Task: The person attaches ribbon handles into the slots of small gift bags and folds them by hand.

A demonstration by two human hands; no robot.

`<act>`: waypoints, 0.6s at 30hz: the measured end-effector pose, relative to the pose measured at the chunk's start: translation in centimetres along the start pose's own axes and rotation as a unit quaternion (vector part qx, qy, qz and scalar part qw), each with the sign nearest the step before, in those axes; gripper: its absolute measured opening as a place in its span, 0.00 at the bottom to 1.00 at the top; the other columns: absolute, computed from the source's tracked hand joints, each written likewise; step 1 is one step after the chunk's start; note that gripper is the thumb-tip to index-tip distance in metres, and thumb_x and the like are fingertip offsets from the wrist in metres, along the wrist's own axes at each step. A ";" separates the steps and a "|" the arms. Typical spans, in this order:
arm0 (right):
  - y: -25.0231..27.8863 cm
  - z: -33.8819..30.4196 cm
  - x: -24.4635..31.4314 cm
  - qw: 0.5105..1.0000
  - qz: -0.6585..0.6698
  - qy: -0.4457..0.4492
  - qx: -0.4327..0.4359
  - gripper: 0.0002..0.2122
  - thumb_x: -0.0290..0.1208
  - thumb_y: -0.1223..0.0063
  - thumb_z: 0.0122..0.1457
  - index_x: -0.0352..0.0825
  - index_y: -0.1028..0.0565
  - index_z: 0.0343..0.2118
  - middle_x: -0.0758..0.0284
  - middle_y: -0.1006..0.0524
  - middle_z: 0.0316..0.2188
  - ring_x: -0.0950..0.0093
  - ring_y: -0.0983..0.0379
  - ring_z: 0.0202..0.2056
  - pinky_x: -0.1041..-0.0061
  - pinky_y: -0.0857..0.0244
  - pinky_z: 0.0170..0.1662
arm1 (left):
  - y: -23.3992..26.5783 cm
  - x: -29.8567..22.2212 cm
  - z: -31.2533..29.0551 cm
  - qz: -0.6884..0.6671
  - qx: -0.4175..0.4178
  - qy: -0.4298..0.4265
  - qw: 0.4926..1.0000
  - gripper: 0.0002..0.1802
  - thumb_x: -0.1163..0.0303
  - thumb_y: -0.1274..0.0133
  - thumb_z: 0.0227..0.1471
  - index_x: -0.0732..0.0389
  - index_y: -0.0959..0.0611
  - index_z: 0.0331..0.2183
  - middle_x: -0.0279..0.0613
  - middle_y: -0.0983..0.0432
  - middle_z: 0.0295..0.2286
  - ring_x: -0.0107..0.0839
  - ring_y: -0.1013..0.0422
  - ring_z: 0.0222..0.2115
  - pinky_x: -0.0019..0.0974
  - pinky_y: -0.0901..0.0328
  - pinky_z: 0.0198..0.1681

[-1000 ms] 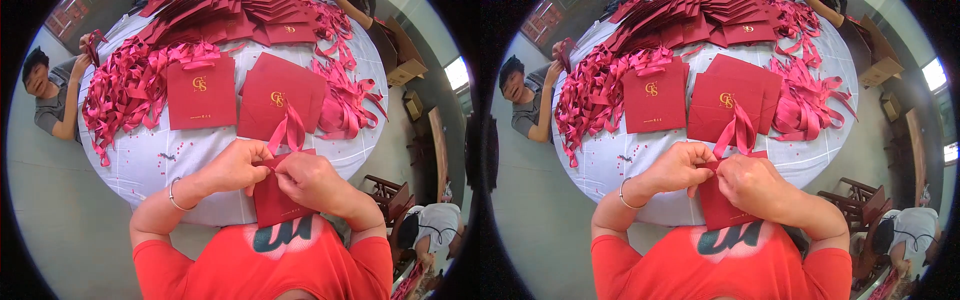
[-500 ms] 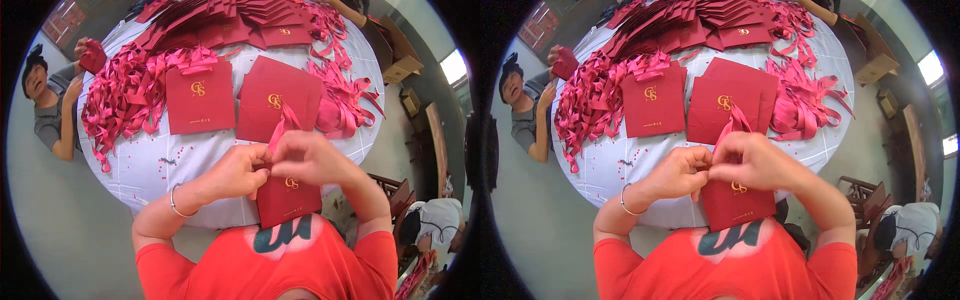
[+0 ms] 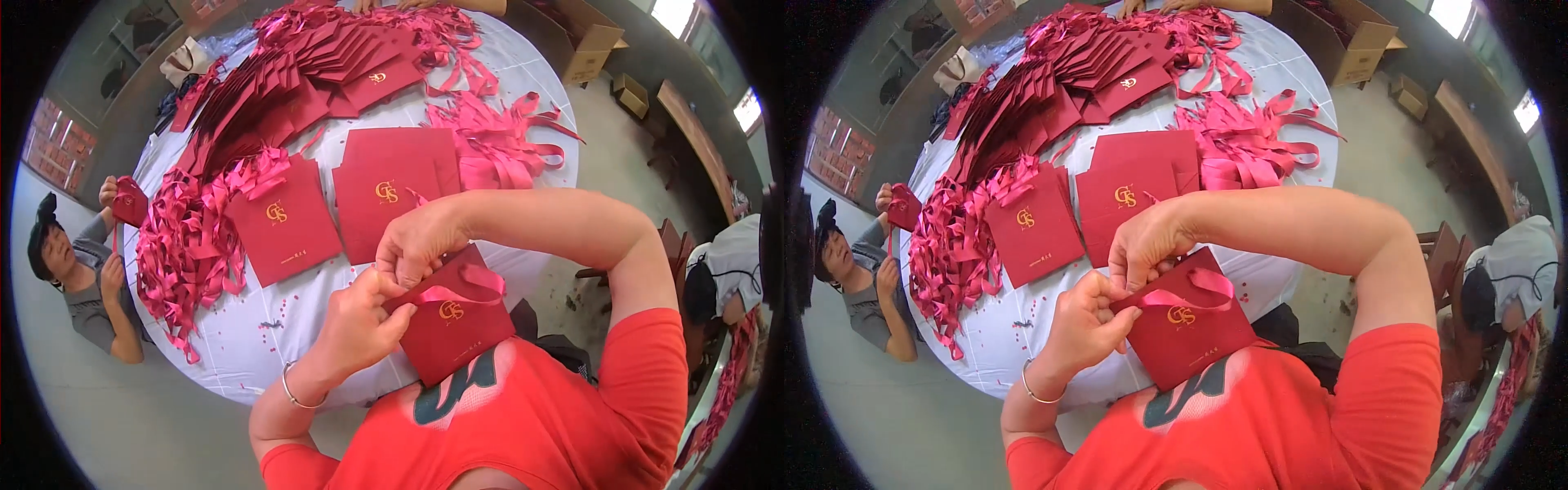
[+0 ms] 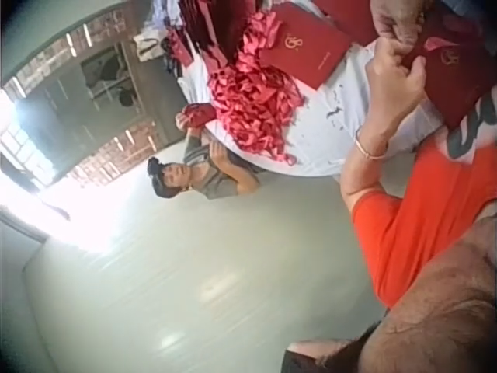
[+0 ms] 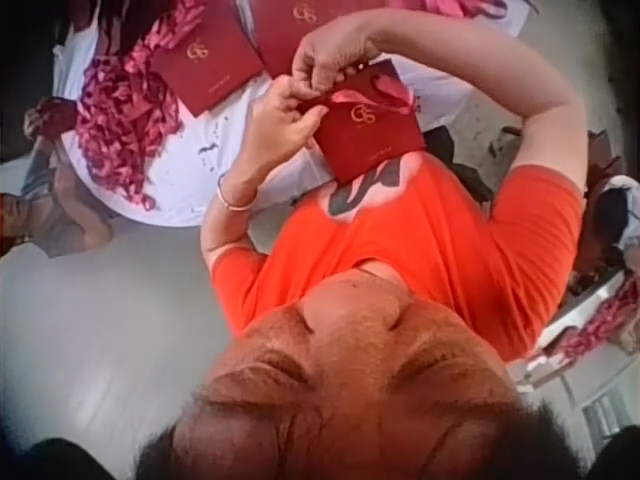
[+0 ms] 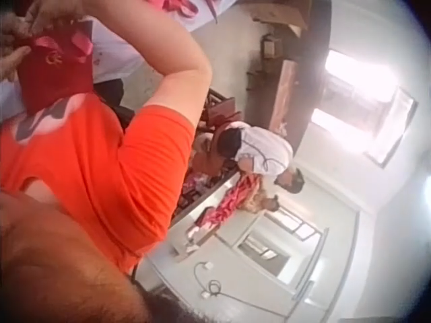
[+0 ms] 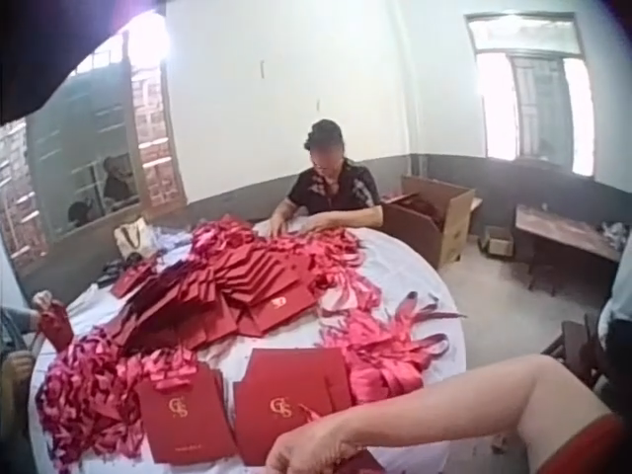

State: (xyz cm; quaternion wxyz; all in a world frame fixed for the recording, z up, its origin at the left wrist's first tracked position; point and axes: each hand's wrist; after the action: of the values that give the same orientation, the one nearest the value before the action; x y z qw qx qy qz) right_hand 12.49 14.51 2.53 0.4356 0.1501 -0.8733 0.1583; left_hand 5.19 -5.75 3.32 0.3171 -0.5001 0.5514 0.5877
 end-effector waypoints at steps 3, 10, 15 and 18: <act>-1.6 -0.4 -0.3 0.992 0.043 0.029 -0.117 0.09 0.21 0.40 0.45 0.34 0.25 0.31 0.75 0.29 0.19 0.85 0.37 0.20 0.84 0.45 0.22 | 0.2 -0.5 0.1 -0.022 0.022 0.023 0.999 0.12 0.79 0.41 0.47 0.66 0.29 0.32 0.38 0.25 0.16 0.24 0.26 0.15 0.28 0.37 0.16; -2.6 -0.9 -0.8 0.961 0.006 0.125 -0.246 0.08 0.19 0.38 0.45 0.32 0.27 0.27 0.73 0.27 0.20 0.83 0.31 0.23 0.81 0.37 0.25 | 0.2 0.6 0.8 0.000 0.013 -0.020 1.000 0.12 0.84 0.43 0.47 0.65 0.31 0.31 0.33 0.28 0.16 0.21 0.28 0.14 0.26 0.36 0.14; 0.4 0.3 -1.1 0.807 -0.121 0.286 -0.502 0.06 0.17 0.43 0.48 0.31 0.28 0.26 0.69 0.24 0.24 0.80 0.27 0.28 0.78 0.31 0.32 | -0.1 -0.4 0.3 -0.068 0.050 0.020 0.996 0.12 0.81 0.42 0.47 0.66 0.30 0.31 0.38 0.26 0.17 0.22 0.28 0.15 0.26 0.37 0.16; 1.7 0.1 -1.3 0.771 -0.135 0.310 -0.539 0.05 0.19 0.43 0.51 0.31 0.29 0.28 0.68 0.23 0.25 0.80 0.26 0.29 0.77 0.31 0.34 | -0.2 -0.1 1.0 -0.053 0.042 0.024 0.997 0.14 0.84 0.43 0.47 0.65 0.32 0.32 0.35 0.29 0.21 0.20 0.28 0.15 0.25 0.36 0.15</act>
State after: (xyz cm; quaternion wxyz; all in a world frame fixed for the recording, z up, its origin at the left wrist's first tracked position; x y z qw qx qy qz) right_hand 12.43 16.17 1.16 0.7091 -0.0506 -0.6036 -0.3610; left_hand 5.20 -4.72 3.20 0.3552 -0.5285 0.5556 0.5346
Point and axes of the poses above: each hand's wrist, its own z-axis towards the middle knuckle, its own y-axis out of the back of the hand, x = y × z
